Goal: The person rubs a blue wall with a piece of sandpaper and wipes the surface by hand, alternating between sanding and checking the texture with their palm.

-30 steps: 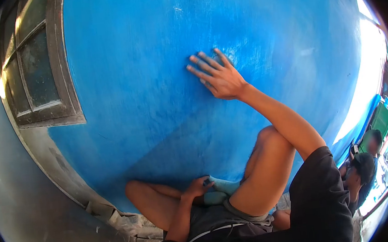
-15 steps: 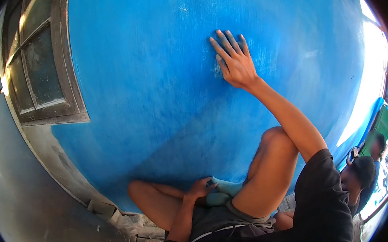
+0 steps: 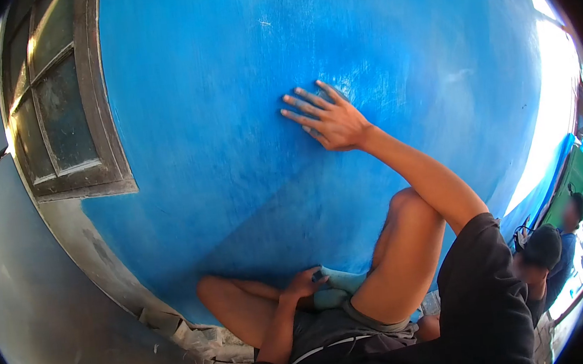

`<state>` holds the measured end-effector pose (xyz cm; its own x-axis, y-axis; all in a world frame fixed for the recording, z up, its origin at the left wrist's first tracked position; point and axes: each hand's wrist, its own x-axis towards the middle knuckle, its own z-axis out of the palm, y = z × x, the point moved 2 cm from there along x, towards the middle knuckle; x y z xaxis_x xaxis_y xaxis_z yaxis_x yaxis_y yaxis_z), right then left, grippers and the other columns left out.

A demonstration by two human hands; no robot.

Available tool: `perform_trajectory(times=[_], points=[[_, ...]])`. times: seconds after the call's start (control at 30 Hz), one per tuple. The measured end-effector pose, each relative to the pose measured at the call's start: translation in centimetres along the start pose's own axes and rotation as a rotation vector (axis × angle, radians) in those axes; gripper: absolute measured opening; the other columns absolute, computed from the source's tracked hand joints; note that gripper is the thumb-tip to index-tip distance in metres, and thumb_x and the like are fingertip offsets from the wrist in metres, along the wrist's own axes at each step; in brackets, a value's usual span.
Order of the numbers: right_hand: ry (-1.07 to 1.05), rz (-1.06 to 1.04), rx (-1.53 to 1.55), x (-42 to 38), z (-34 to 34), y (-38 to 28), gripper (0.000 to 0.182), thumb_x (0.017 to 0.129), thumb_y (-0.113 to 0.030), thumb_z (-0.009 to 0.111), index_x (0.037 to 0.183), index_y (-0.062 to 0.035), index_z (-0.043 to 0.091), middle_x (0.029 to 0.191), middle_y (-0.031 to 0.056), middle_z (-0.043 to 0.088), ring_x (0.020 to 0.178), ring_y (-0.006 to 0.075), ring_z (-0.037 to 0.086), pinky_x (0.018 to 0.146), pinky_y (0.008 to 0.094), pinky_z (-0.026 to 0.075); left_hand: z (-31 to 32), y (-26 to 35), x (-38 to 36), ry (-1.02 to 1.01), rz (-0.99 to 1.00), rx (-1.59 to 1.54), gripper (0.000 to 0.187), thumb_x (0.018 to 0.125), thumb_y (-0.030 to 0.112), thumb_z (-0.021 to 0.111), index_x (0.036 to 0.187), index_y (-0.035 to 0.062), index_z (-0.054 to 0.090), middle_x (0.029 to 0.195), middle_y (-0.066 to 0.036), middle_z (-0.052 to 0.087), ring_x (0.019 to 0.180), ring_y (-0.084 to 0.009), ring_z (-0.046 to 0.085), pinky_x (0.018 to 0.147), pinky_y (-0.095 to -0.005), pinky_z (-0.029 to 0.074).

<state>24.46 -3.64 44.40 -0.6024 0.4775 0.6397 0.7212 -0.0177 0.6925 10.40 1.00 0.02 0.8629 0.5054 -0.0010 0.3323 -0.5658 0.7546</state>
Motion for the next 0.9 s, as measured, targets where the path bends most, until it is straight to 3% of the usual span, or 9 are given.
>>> perform_trajectory(times=[0.07,0.13,0.33,0.37,0.43,0.6,0.67,0.73,0.9], points=[[-0.011,-0.081,0.037,0.8,0.0,0.7,0.055,0.100,-0.026,0.049,0.154,-0.0191,0.036,0.160,0.0064,0.034,0.147,0.0271,0.031,0.122,0.0550,0.017,0.2,-0.1,0.0,0.135,0.092,0.059,0.073,0.089,0.059,0.064,0.139,0.0056,0.055,0.131,-0.021,0.062,0.115,-0.0354,0.062,0.098,-0.0411,0.049],[0.144,0.308,-0.106,1.5,-0.9,2.3,0.055,0.100,-0.026,0.048,0.154,-0.0196,0.037,0.160,0.0071,0.034,0.147,0.0276,0.031,0.121,0.0548,0.018,-0.3,0.0,0.2,0.129,0.101,0.061,0.073,0.089,0.059,0.063,0.138,0.0058,0.056,0.131,-0.021,0.062,0.117,-0.0356,0.061,0.099,-0.0410,0.049],[-0.020,-0.023,0.005,-0.1,-0.1,0.5,0.054,0.102,-0.027,0.045,0.154,-0.0197,0.035,0.160,0.0092,0.032,0.148,0.0288,0.029,0.120,0.0570,0.016,-0.2,1.0,-0.5,0.077,0.054,0.028,0.072,0.090,0.059,0.063,0.137,0.0057,0.057,0.131,-0.021,0.062,0.121,-0.0362,0.060,0.101,-0.0414,0.048],[-0.016,-0.025,0.008,0.2,-0.1,0.8,0.054,0.102,-0.027,0.045,0.154,-0.0197,0.035,0.160,0.0092,0.032,0.148,0.0288,0.029,0.120,0.0570,0.016,0.0,0.2,-0.1,0.140,0.088,0.083,0.072,0.090,0.059,0.063,0.137,0.0055,0.057,0.130,-0.021,0.062,0.119,-0.0359,0.061,0.100,-0.0414,0.048],[0.082,0.229,-0.087,0.9,-0.7,1.9,0.054,0.102,-0.027,0.045,0.155,-0.0206,0.035,0.161,0.0083,0.031,0.148,0.0281,0.029,0.121,0.0577,0.015,0.2,-0.7,0.5,0.148,0.098,0.062,0.072,0.089,0.059,0.064,0.137,0.0055,0.057,0.130,-0.021,0.063,0.117,-0.0355,0.062,0.099,-0.0412,0.049],[0.022,0.077,-0.037,0.2,0.0,0.2,0.054,0.101,-0.027,0.045,0.154,-0.0199,0.036,0.161,0.0089,0.031,0.148,0.0282,0.030,0.120,0.0576,0.015,0.1,0.3,-0.2,0.068,0.011,0.004,0.073,0.089,0.060,0.064,0.137,0.0052,0.057,0.125,-0.021,0.065,0.108,-0.0340,0.066,0.094,-0.0405,0.051],[0.021,-0.020,0.002,1.2,0.0,1.1,0.054,0.101,-0.026,0.046,0.154,-0.0195,0.036,0.161,0.0095,0.032,0.147,0.0285,0.030,0.120,0.0577,0.015,0.4,-0.5,0.2,0.175,0.132,0.070,0.073,0.088,0.059,0.065,0.136,0.0048,0.057,0.121,-0.020,0.068,0.103,-0.0334,0.068,0.091,-0.0406,0.053],[0.205,0.333,-0.102,2.2,-0.7,3.0,0.054,0.101,-0.027,0.047,0.154,-0.0204,0.037,0.160,0.0091,0.032,0.147,0.0287,0.031,0.120,0.0576,0.015,-0.1,-0.2,0.2,0.164,0.132,0.058,0.072,0.088,0.058,0.066,0.137,0.0049,0.057,0.121,-0.020,0.067,0.103,-0.0335,0.068,0.091,-0.0406,0.053],[0.063,0.144,-0.039,0.7,0.0,0.3,0.053,0.101,-0.027,0.046,0.153,-0.0222,0.038,0.160,0.0069,0.033,0.147,0.0286,0.031,0.120,0.0570,0.016,0.2,0.4,-0.7,0.076,0.031,-0.008,0.071,0.089,0.055,0.066,0.138,0.0051,0.055,0.122,-0.020,0.067,0.105,-0.0346,0.067,0.092,-0.0409,0.052]])
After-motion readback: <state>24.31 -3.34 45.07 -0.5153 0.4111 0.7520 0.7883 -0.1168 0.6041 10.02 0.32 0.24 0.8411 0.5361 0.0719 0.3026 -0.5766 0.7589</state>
